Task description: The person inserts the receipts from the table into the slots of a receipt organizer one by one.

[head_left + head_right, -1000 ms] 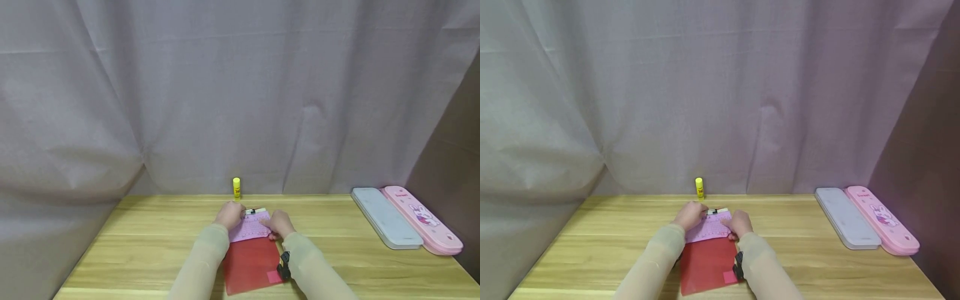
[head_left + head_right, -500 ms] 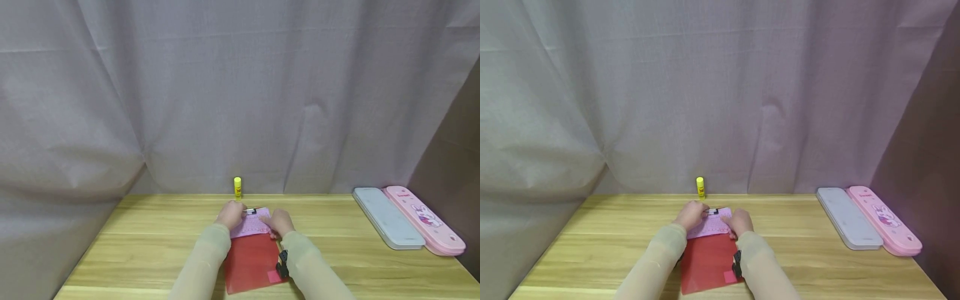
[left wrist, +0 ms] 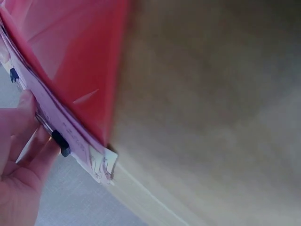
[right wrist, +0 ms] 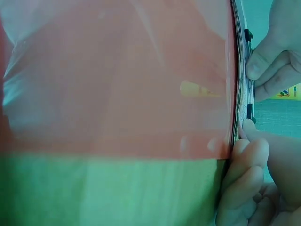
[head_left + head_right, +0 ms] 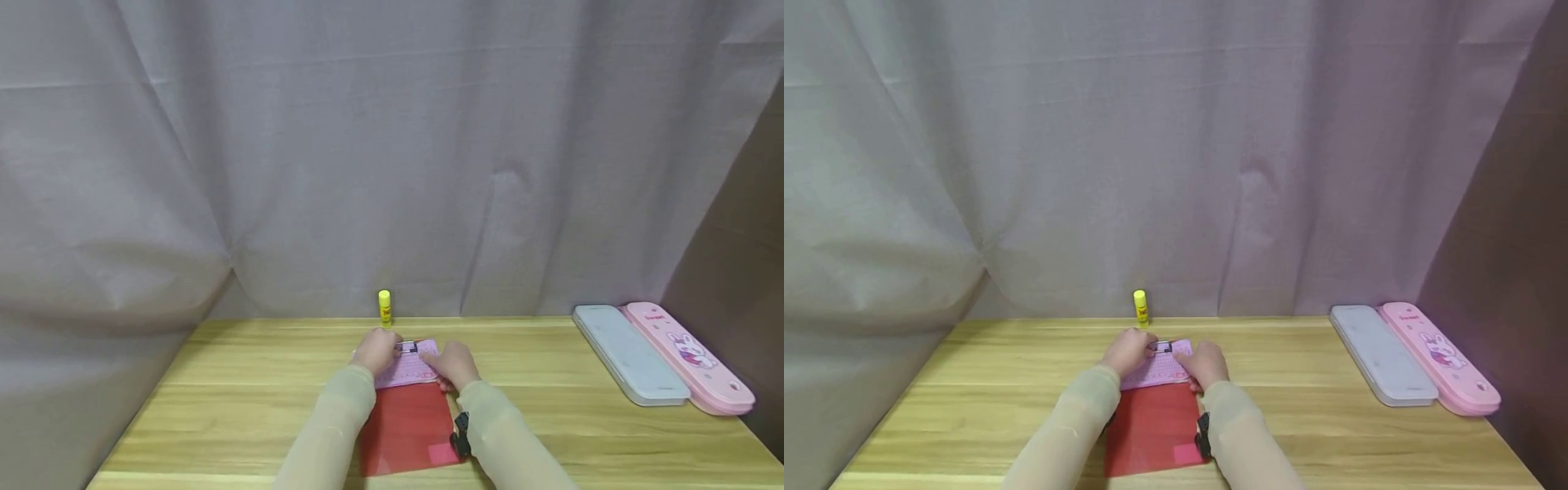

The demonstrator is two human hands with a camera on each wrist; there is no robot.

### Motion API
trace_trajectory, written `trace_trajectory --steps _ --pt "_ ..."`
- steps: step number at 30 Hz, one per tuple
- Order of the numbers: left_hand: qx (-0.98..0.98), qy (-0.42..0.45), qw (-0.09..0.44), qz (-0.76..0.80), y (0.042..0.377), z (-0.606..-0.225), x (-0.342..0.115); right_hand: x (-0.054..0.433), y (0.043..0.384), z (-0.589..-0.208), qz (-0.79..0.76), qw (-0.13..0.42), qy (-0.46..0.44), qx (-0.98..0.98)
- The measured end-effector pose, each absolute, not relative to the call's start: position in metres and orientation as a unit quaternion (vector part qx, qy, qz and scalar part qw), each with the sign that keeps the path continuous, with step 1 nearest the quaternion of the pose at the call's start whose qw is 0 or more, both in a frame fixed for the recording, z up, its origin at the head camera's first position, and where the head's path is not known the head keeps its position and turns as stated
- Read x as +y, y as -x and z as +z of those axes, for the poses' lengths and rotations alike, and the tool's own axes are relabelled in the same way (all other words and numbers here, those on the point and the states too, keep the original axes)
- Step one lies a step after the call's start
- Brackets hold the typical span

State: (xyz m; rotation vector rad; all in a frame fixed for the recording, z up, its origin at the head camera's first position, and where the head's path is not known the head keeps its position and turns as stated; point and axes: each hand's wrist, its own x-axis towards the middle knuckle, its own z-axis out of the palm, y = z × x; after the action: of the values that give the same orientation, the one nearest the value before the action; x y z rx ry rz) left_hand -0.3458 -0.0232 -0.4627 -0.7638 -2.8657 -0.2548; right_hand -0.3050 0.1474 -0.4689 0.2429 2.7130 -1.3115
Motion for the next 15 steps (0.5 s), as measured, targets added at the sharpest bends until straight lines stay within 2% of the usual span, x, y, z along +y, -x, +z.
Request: trace_trajectory --steps 15 --pt "-0.955 0.254 0.084 -0.129 0.3448 -0.4667 -0.0237 0.1495 0.3034 -0.4738 -0.452 0.057 -0.077 0.887"
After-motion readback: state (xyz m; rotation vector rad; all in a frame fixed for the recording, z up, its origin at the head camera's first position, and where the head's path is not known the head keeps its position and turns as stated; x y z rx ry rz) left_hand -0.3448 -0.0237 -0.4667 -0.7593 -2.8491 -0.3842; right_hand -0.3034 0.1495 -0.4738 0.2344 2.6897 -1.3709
